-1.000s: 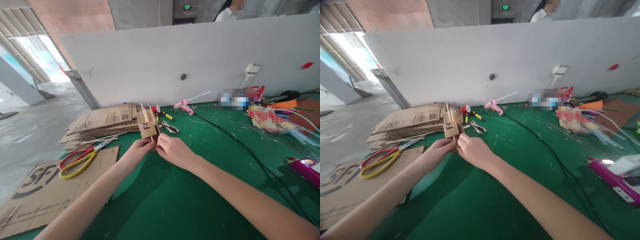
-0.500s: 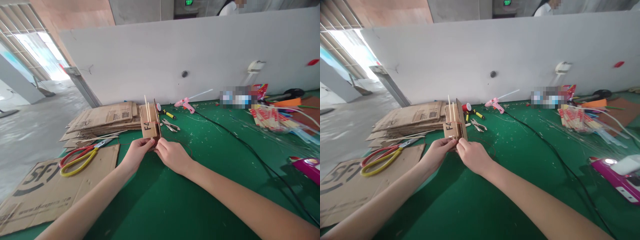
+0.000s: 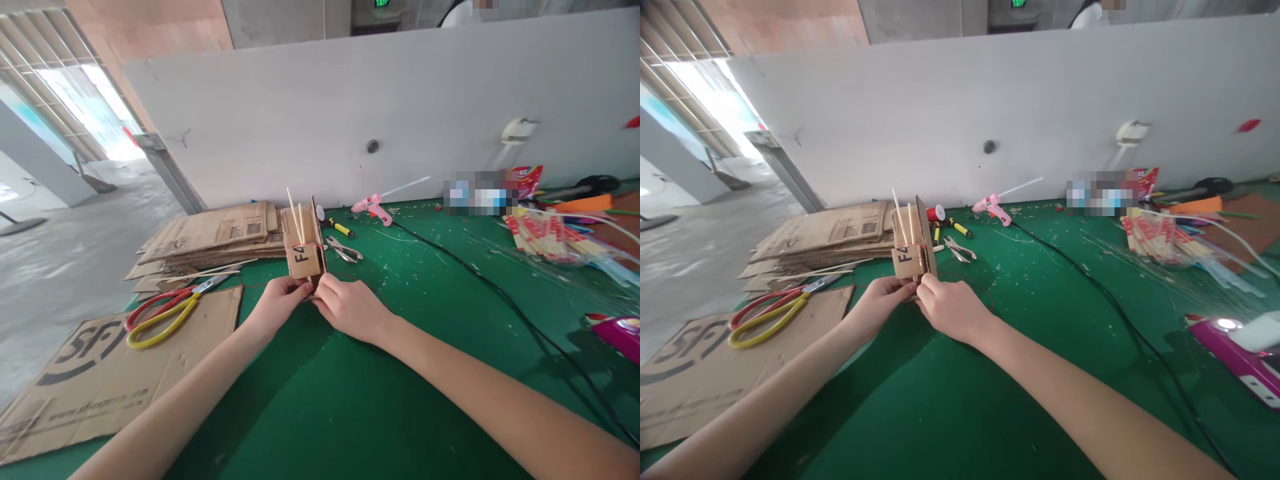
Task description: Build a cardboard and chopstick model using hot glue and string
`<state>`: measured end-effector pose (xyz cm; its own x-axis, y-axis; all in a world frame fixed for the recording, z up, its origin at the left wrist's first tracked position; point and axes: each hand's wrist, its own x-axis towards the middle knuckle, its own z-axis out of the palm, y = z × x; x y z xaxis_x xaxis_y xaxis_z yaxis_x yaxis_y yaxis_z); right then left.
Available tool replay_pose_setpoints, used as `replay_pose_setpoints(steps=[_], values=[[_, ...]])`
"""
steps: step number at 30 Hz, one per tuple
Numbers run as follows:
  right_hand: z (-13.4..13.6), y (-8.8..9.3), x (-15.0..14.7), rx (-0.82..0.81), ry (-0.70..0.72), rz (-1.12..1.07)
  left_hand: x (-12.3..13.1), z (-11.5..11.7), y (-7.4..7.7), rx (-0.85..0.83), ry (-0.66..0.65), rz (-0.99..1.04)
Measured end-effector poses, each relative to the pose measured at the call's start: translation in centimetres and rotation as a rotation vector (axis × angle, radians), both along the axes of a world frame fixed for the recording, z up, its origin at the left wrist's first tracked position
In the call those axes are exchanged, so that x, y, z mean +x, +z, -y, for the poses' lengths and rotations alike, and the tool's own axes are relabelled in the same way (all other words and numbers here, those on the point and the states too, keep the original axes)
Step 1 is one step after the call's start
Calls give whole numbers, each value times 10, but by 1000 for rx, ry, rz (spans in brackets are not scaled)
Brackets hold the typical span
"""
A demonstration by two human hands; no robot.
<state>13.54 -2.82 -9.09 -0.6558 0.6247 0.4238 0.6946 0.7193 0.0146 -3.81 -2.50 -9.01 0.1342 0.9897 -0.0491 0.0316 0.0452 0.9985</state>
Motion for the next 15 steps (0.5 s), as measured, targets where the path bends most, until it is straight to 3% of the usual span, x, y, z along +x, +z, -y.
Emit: replay_pose_setpoints(steps=[8,12,15], values=[[-6,15,15,-124,150,-24,5,4,-4,90,82,-84],[-9,22,18,-233,229,-216,7,6,-1,88,95,-66],[-10,29,15,-243,188,-448,8,6,-4,134,71,-65]])
